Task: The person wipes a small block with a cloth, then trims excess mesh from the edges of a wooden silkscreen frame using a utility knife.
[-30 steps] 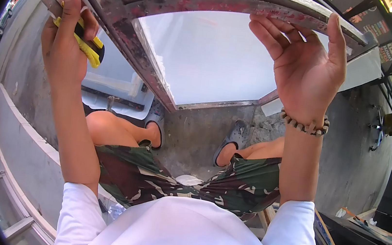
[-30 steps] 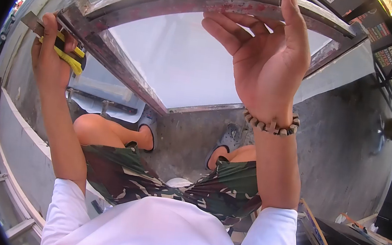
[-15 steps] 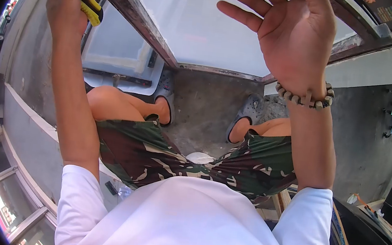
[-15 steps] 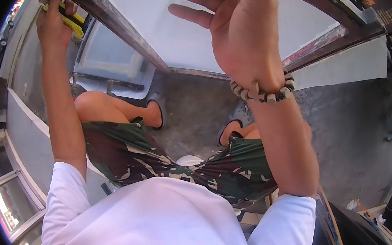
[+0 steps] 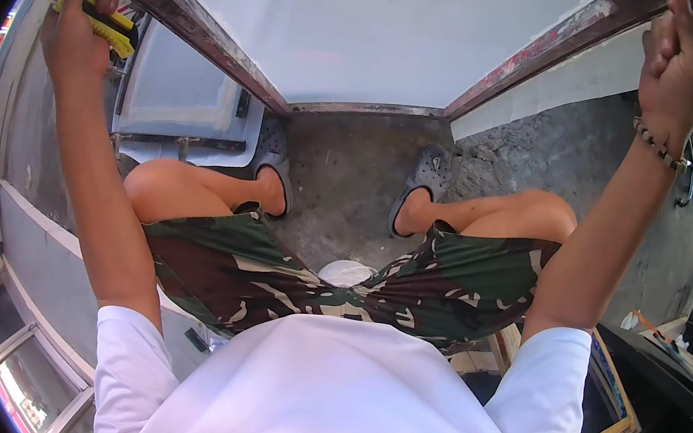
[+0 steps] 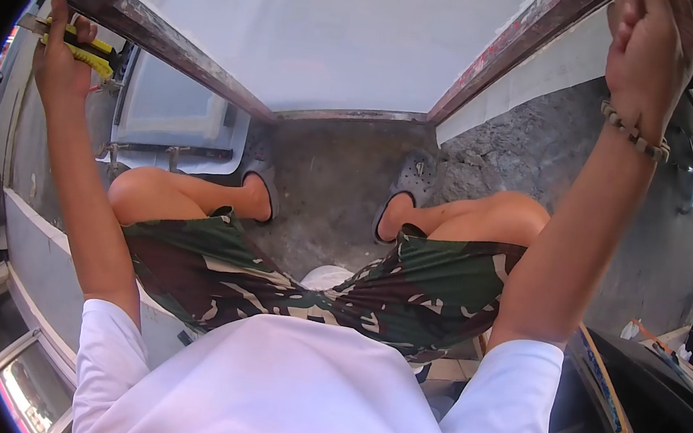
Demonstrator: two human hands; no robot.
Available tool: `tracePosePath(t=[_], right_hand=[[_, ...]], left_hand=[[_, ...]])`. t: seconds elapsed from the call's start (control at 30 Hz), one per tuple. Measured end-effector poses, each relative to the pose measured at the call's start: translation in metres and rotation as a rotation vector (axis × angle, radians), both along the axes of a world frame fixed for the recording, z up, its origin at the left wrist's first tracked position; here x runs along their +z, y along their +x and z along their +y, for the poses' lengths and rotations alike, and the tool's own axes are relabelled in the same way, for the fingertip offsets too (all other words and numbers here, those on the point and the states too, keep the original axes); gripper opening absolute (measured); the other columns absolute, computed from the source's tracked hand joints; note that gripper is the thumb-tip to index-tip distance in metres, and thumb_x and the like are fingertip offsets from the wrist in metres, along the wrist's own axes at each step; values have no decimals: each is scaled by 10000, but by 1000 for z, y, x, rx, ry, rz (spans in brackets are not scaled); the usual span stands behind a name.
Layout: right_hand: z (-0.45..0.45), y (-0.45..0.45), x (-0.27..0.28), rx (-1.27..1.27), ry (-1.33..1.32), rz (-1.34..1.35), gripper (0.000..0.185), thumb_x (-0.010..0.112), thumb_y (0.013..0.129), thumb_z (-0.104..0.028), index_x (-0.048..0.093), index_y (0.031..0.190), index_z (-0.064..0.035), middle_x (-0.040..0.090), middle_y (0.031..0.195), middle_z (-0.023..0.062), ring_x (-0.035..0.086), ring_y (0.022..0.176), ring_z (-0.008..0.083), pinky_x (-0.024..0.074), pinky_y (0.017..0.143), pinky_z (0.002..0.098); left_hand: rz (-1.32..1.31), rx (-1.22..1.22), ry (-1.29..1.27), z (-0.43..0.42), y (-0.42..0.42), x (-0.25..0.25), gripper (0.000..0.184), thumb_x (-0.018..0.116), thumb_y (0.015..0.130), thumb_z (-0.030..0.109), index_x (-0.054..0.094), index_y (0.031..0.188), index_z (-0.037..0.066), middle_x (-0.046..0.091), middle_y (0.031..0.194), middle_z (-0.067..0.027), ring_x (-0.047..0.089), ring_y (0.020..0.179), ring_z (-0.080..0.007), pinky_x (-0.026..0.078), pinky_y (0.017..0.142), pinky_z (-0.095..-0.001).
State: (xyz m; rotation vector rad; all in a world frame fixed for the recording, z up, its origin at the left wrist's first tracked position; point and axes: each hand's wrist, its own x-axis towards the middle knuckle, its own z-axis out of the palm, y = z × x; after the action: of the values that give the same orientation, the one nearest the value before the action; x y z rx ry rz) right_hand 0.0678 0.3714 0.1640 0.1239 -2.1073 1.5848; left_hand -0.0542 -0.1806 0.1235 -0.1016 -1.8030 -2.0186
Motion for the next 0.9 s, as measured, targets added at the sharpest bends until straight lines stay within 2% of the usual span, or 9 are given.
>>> tracePosePath(t=[0.03, 0.1, 0.13, 0.17, 0.23, 0.33, 0.4, 0.83, 0.9], right_hand=[[2, -4, 2, -71, 2, -14, 357, 591, 1017, -277, 627, 1055, 77, 572, 714, 78, 579, 605, 180, 483, 571, 273], [1, 1, -17, -400, -393, 331, 260, 599, 1025, -222, 659, 960, 22, 416, 606, -14, 295, 478, 85, 240, 461, 247], [5, 5, -16, -304, -352, 321, 311, 621, 1016, -290, 653, 961, 14, 521, 645, 14, 463, 538, 101, 370, 526, 233], [5, 3, -21, -310, -351, 321, 311, 621, 1016, -290, 653, 961, 14, 521, 645, 14, 463, 538, 101, 370, 526, 233], [-14, -5, -32, -730, -212, 376, 343, 634, 1008, -340, 653, 972, 1, 596, 689, 28, 583, 640, 130, 462, 641, 251], [-13, -34, -58, -771, 226, 500, 204, 693, 980, -268, 648, 961, -71, 587, 762, -36, 529, 672, 52, 422, 616, 206], [-3, -10, -46, -306, 106, 234, 179, 750, 937, -222, 653, 999, -85, 595, 932, -63, 508, 816, 17, 402, 707, 209], [-2, -7, -41, -490, 374, 198, 157, 631, 989, -171, 693, 985, -27, 697, 906, 7, 591, 761, 46, 474, 675, 238], [1, -5, -43, -515, 331, 232, 198, 707, 947, -206, 713, 988, -12, 720, 909, 29, 637, 805, 80, 489, 742, 238]], left_hand=[[-4, 27, 2, 1, -2, -1, 422, 830, 871, 324, 633, 1037, -10, 558, 709, -43, 509, 640, -124, 451, 659, -283], [-23, 33, 11, 3, -6, -4, 428, 832, 868, 330, 630, 1031, -10, 556, 710, -42, 505, 638, -126, 446, 653, -287], [-43, 46, 20, 3, -7, -5, 434, 833, 866, 336, 627, 1025, -10, 554, 710, -41, 501, 636, -128, 442, 646, -290], [-43, 41, 21, 3, -8, -6, 434, 833, 866, 336, 627, 1025, -10, 554, 710, -41, 501, 636, -128, 442, 646, -290], [-17, 29, 38, 3, -8, -7, 424, 828, 869, 351, 619, 1007, 9, 551, 714, -37, 492, 628, -132, 432, 633, -295], [-10, 31, 61, 4, -9, -6, 399, 816, 879, 356, 613, 992, 31, 553, 719, -31, 499, 625, -133, 431, 633, -294], [0, 29, 50, 4, -7, -5, 389, 812, 884, 354, 611, 989, 38, 557, 725, -29, 504, 627, -132, 432, 634, -294], [14, -10, 87, 4, -6, -7, 366, 813, 889, 294, 639, 1044, 12, 578, 818, -21, 475, 653, -121, 415, 629, -295], [34, -46, 69, 1, -6, -9, 345, 810, 893, 277, 648, 1050, 17, 562, 784, -17, 459, 646, -112, 402, 628, -284]])
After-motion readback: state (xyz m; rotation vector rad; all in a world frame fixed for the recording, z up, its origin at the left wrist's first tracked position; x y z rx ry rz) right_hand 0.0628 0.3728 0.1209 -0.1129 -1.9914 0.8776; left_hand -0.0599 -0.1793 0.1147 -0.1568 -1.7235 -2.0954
